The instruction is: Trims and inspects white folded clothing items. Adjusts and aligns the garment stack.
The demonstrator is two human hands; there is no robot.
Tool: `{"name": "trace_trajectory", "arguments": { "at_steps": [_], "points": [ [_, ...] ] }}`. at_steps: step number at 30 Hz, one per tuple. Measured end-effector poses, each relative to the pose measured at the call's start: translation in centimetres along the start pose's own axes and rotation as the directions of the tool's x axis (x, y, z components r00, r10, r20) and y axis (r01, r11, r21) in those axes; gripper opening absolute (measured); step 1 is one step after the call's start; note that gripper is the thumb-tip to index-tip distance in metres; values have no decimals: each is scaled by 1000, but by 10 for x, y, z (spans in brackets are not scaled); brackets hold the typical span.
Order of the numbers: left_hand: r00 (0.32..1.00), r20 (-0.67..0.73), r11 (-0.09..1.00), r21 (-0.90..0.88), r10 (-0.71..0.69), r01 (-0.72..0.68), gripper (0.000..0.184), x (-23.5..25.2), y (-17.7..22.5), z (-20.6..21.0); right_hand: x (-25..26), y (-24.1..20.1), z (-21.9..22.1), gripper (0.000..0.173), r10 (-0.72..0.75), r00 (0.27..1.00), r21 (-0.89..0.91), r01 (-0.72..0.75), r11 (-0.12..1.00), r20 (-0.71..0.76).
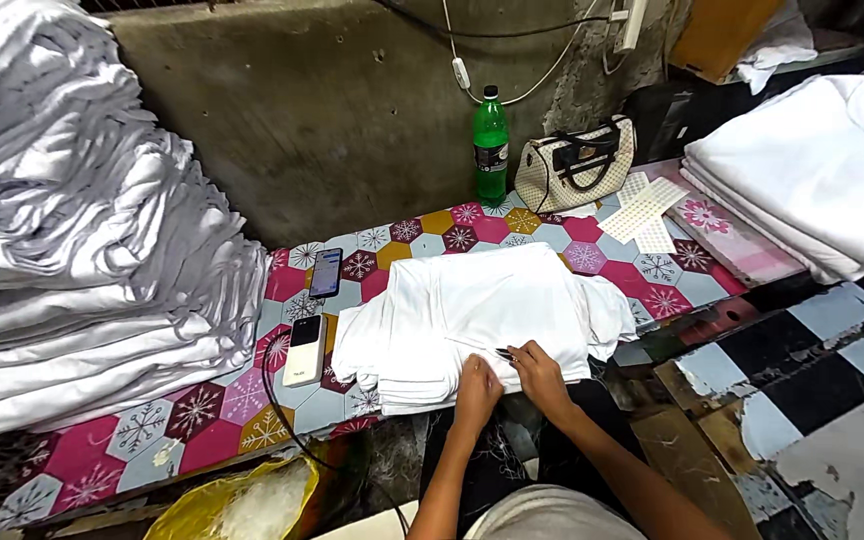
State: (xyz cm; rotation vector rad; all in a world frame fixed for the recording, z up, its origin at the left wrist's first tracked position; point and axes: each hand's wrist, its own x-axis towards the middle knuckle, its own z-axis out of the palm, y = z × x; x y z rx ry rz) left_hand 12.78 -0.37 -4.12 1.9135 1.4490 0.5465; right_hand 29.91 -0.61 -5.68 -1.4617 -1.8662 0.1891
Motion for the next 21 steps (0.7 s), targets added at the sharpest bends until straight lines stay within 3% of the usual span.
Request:
{"name": "trace_trajectory", "arguments": {
  "at_steps": [2,3,6,8,11,12,15,16,19,21],
  "points": [
    [921,364,987,126,-142,102,24,-9,8,-24,6,-8,-12,29,173,971,127,-195,973,164],
    [901,397,982,133,-175,133,26,-12,11,-31,9,-11,-14,32,212,953,141,-246,959,215],
    [962,110,968,7,-250,251,43,-6,22,-41,15,-18,-4,38,177,958,15,-185,983,224],
    [959,-5,955,-90,-285,283,61,9,24,-42,17,-21,6,30,163,962,-82,-148,986,218],
    [970,-121,960,-217,-209,180,74,20,26,-39,22,-21,8,22,196,966,-61,-188,980,171],
    [967,-173,956,-259,-185,136,69,19,27,-37,24,-22,5,22,248,947,-30,-247,968,204],
    [928,-321,923,-381,-188,55,30,14,29,-27,38,-19,-10,25,407,838,179,-492,852,363],
    [934,-293,905,-421,-204,65,25,12,30,-26,41,-18,-15,22,434,806,269,-557,786,402],
    [971,-50,803,-573,-235,165,37,12,30,-22,48,-20,-27,15,480,706,404,-699,590,521],
    [964,-42,764,-619,-261,180,19,13,31,-14,50,-23,-33,11,494,654,435,-754,493,573]
  ]
}}
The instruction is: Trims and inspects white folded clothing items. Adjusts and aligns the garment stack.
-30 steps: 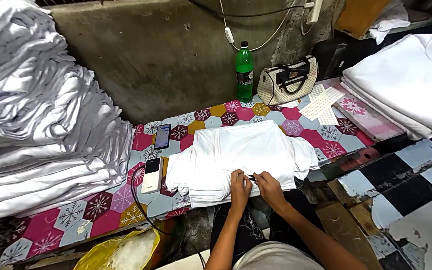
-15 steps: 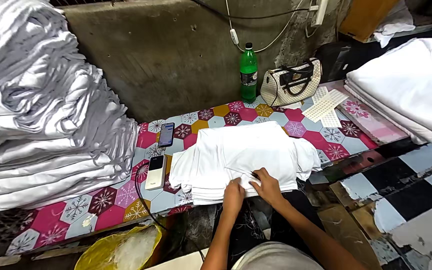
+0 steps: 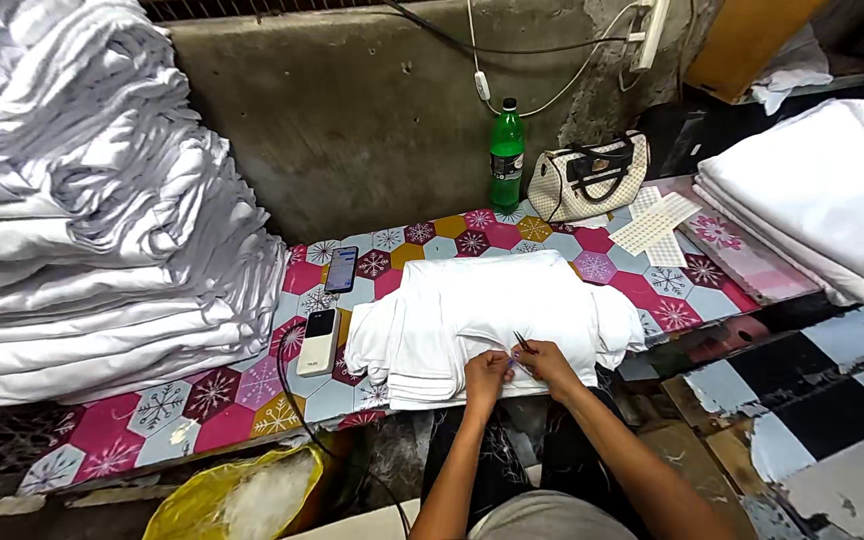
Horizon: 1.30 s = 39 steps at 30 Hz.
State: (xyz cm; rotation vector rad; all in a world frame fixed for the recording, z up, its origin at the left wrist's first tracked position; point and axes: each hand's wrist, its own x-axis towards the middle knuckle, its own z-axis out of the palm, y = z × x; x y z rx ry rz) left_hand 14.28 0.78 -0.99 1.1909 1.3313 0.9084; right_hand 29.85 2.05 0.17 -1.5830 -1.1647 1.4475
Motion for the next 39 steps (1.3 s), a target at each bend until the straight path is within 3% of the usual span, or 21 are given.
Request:
{"name": "trace_trajectory", "arguments": {
  "at_steps": [4,8,10,13,16,21,24,26,39],
  "points": [
    [996,77,999,-14,-38,39,11,-3,-5,-6,-4,-4,-9,7,74,997,90,-76,993,34],
    [986,166,1000,-15,15,-13,35,-2,-1,-7,-6,-4,-8,6,86,995,133,-93,987,56],
    [993,118,999,-17,28,-26,15,0,0,-1,-6,-4,-6,6,91,994,146,-100,984,67],
    [993,122,999,51,4,-10,13,2,-3,-4,-4,0,-10,7,96,992,137,-107,985,80],
    [992,125,999,36,-30,26,15,-3,-13,-7,-7,8,-14,14,52,994,50,-57,997,93],
    [997,49,996,-57,-64,66,14,-8,-22,-8,-34,-5,-17,47,36,992,-185,-13,983,122],
    [997,35,996,-61,-65,67,12,-8,-20,-7,-40,-5,-18,45,94,977,-402,-10,915,190],
    [998,30,998,-42,-51,52,11,-9,-19,-5,-35,0,-15,45,132,972,-457,-29,889,196],
    [998,16,993,103,59,-60,13,-11,-22,0,-12,13,-2,43,113,985,-507,-31,861,131]
  ]
}}
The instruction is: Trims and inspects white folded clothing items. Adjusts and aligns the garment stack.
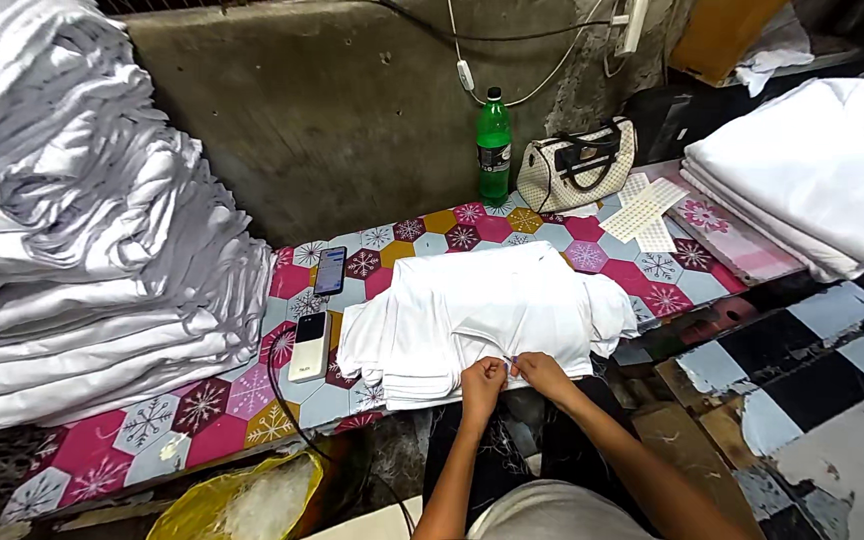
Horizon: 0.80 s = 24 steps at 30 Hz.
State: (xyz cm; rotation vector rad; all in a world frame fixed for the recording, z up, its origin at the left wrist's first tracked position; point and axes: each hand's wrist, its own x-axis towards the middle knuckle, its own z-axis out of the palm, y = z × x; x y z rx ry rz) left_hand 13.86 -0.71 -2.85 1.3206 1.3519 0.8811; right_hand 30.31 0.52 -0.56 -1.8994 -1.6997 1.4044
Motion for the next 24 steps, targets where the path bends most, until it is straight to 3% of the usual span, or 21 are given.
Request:
{"name": "trace_trajectory", "arguments": {
  "at_steps": [7,10,13,15,16,20,23,24],
  "points": [
    [1000,29,952,305,-12,2,24,-1,5,-14,-21,0,-14,45,-47,999,-108,49,993,18],
    [996,20,944,318,84,-85,33,7,10,-10,-28,-1,-7,40,-161,976,-222,125,967,-149],
    [989,4,949,279,150,-145,18,19,4,2,-14,11,14,40,-355,874,-396,212,893,-332],
    [993,-2,969,220,116,-113,16,22,2,4,2,26,24,25,-506,731,-443,305,843,-459],
    [995,-1,978,184,96,-94,15,22,0,3,6,29,25,19,-522,697,-422,334,843,-491],
    [1000,7,1000,-20,11,-11,16,18,-4,1,1,21,5,25,-321,863,-131,293,947,-390],
    [995,93,969,-239,-46,67,35,15,6,3,3,19,-4,26,-260,923,24,278,960,-283],
    [994,95,961,-266,-44,68,34,15,9,5,3,18,-6,26,-251,935,60,274,960,-250]
  ]
}}
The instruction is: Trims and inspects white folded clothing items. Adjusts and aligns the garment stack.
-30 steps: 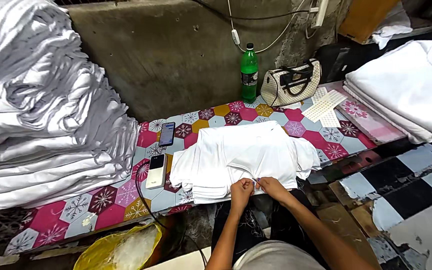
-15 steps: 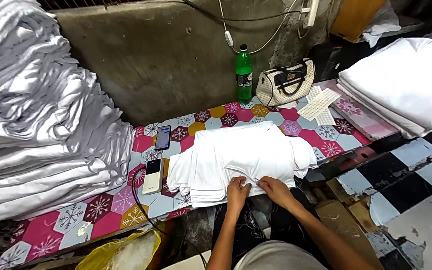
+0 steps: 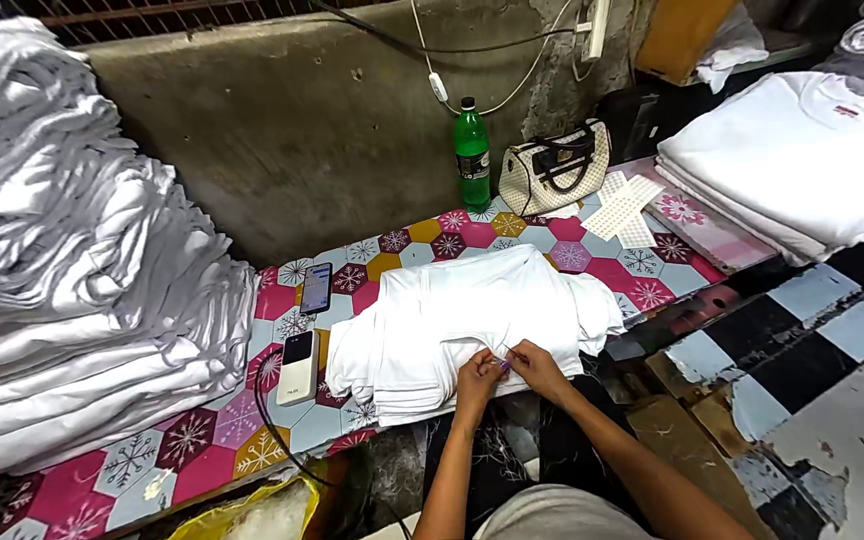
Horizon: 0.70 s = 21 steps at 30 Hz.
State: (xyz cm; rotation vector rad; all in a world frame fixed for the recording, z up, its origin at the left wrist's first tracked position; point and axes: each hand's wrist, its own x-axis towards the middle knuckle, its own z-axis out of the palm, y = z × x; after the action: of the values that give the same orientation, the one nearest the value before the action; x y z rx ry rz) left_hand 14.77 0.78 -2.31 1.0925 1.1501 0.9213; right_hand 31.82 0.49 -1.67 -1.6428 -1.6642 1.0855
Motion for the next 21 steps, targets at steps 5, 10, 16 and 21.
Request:
{"name": "trace_trajectory", "arguments": {
  "at_steps": [5,10,16,21],
  "points": [
    [998,-35,994,106,43,-39,11,2,-1,0,2,-4,-6,26,87,991,165,-103,981,101],
    [999,48,997,73,-16,13,17,-2,7,-6,4,-5,-11,24,92,983,167,-118,979,159],
    [999,-2,991,125,-36,36,13,3,7,-5,4,-5,-14,26,99,985,90,-113,990,138],
    [993,-40,993,21,-112,113,12,-8,-2,-10,-24,-10,-19,41,117,971,133,-147,980,207]
  ]
}}
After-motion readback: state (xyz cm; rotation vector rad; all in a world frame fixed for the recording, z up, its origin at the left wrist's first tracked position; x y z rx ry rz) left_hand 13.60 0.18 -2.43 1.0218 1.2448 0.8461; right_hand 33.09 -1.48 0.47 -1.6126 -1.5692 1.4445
